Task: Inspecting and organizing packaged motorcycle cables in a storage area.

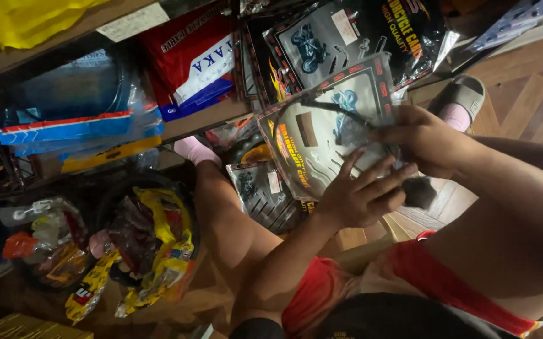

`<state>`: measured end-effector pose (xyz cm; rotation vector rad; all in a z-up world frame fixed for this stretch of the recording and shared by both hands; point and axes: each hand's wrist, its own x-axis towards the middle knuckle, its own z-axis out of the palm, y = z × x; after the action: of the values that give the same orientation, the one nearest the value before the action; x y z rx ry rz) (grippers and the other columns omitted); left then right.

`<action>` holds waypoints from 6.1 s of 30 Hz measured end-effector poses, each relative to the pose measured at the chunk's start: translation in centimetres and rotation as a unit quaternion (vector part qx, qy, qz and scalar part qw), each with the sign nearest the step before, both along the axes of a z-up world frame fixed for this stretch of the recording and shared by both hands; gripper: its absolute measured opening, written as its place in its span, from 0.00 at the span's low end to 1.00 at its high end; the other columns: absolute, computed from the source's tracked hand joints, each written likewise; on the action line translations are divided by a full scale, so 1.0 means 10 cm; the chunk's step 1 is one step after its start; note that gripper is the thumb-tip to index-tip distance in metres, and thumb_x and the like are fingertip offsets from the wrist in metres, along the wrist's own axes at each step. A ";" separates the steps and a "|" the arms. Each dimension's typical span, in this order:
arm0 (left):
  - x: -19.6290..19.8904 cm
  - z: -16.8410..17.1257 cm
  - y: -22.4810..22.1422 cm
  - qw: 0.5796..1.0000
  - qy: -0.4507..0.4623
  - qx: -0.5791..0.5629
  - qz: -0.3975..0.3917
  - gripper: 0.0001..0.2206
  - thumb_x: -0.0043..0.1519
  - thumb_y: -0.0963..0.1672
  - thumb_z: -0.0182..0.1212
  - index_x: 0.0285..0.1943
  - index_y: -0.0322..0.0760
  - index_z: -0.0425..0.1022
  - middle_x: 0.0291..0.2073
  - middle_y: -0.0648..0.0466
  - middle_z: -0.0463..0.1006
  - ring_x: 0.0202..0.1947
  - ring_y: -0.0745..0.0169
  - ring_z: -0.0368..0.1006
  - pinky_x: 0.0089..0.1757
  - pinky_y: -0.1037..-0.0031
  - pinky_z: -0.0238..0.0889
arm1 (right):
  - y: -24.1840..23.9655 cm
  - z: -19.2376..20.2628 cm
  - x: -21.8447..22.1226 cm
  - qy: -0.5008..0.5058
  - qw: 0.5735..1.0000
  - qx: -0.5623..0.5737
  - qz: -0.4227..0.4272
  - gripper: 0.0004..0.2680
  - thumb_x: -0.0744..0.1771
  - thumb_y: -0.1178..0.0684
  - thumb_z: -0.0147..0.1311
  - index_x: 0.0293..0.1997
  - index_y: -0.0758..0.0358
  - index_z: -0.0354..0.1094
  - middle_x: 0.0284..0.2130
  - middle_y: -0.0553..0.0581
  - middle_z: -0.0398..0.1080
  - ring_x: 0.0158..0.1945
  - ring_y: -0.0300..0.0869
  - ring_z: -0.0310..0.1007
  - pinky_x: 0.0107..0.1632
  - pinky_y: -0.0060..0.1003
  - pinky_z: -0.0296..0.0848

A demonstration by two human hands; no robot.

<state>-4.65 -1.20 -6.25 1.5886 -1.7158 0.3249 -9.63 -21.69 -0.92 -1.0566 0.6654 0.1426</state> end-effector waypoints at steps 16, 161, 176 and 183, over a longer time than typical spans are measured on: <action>0.78 -0.59 0.02 0.926 0.239 -0.158 0.244 0.28 0.71 0.52 0.48 0.76 0.35 0.51 0.72 0.40 0.54 0.75 0.37 0.49 0.73 0.47 0.40 | -0.88 -0.03 -0.63 -0.439 0.542 -0.659 0.283 0.05 0.67 0.58 0.55 0.46 0.61 0.71 0.45 0.58 0.76 0.46 0.47 0.75 0.51 0.41 0.76; -0.17 0.11 -0.10 0.970 0.211 -0.024 0.116 0.22 0.73 0.46 0.48 0.74 0.28 0.61 0.71 0.38 0.63 0.75 0.36 0.58 0.71 0.43 0.45 | -0.47 -0.63 -0.25 -0.235 0.919 -0.169 0.267 0.16 0.67 0.58 0.56 0.62 0.69 0.64 0.55 0.63 0.67 0.58 0.43 0.67 0.56 0.36 0.71; 0.03 0.01 -0.01 0.987 0.122 0.048 0.088 0.20 0.73 0.49 0.52 0.73 0.44 0.69 0.77 0.53 0.60 0.81 0.36 0.50 0.75 0.38 0.40 | 0.04 0.02 0.15 0.058 0.998 -0.019 -0.026 0.21 0.69 0.37 0.52 0.54 0.70 0.68 0.37 0.58 0.73 0.35 0.44 0.70 0.34 0.37 0.68; 0.08 -0.40 -0.06 0.999 0.041 0.009 -0.003 0.17 0.73 0.50 0.56 0.70 0.54 0.71 0.78 0.51 0.55 0.81 0.39 0.46 0.74 0.37 0.38 | -0.11 0.87 0.13 0.033 0.971 -0.114 -0.207 0.13 0.71 0.45 0.50 0.58 0.61 0.67 0.41 0.53 0.74 0.38 0.41 0.72 0.38 0.42 0.69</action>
<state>-3.87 -1.79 -10.28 1.5890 -1.6646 0.2387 -8.36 -22.75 7.77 -1.1131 0.9655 -0.2673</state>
